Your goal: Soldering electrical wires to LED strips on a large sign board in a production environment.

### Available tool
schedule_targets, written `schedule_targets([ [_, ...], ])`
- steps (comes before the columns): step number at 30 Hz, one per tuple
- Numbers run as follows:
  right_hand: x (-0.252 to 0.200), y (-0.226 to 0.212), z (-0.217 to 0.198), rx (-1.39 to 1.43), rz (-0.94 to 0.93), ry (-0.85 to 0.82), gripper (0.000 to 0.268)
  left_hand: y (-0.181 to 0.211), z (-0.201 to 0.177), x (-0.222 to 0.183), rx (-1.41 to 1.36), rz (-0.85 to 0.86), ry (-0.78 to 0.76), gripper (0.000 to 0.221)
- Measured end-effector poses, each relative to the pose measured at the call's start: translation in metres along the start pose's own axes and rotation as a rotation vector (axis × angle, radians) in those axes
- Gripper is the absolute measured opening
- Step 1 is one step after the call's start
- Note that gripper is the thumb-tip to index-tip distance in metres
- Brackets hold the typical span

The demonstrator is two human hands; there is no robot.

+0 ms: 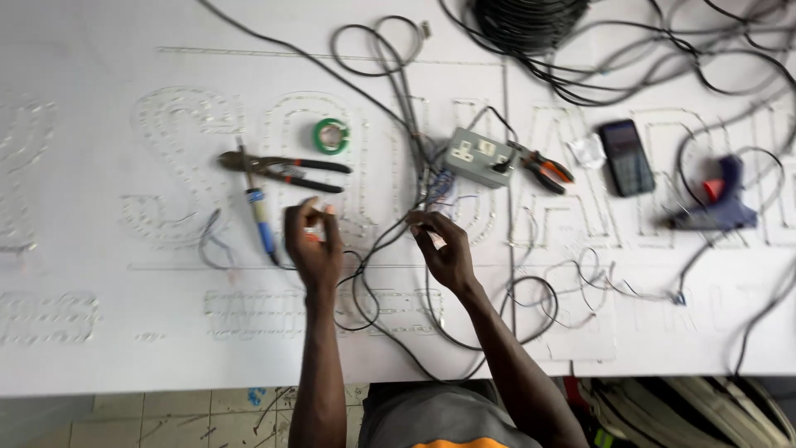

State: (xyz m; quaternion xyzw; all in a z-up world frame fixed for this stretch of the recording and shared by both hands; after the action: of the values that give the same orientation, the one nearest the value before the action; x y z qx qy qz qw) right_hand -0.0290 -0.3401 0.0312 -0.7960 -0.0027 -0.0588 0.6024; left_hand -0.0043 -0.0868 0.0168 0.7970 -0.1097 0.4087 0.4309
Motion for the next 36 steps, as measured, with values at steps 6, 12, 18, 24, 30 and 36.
schedule_targets([
  [6, -0.047, 0.028, -0.109, -0.007, 0.088, 0.222, 0.028, 0.129, 0.113, -0.027, -0.518, -0.074, -0.445, 0.012],
  [12, -0.098, 0.062, -0.236, -0.123, 0.179, 0.423, 0.027, 0.177, 0.160, -0.081, -0.516, -0.121, -0.836, 0.023],
  [18, -0.083, 0.070, -0.281, -0.093, 0.200, 0.142, 0.023, 0.209, 0.209, -0.119, -0.245, -0.105, -0.860, 0.046],
  [24, -0.085, 0.047, -0.288, 0.053, 0.188, -0.164, 0.029, 0.214, 0.277, -0.127, 0.089, -0.112, -0.610, 0.046],
  [30, -0.095, 0.035, -0.335, 0.178, 0.254, -0.269, 0.025, 0.193, 0.309, -0.138, 0.279, -0.061, -0.610, 0.006],
  [36, -0.084, 0.040, -0.359, 0.291, 0.247, -0.106, 0.019, 0.213, 0.312, -0.129, 0.073, 0.009, -0.508, 0.003],
])
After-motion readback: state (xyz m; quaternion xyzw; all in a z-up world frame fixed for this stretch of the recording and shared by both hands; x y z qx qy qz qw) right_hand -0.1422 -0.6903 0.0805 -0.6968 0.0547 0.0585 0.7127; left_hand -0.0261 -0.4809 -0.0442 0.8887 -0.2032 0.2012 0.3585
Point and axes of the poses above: each hand's wrist, its own x-axis towards the middle knuckle, its own z-axis out of the palm, y = z × x, the point moved 1 cm from there along x, towards the middle knuckle, and after that the axes turned 14 degrees about z, right-handed, at the moved point
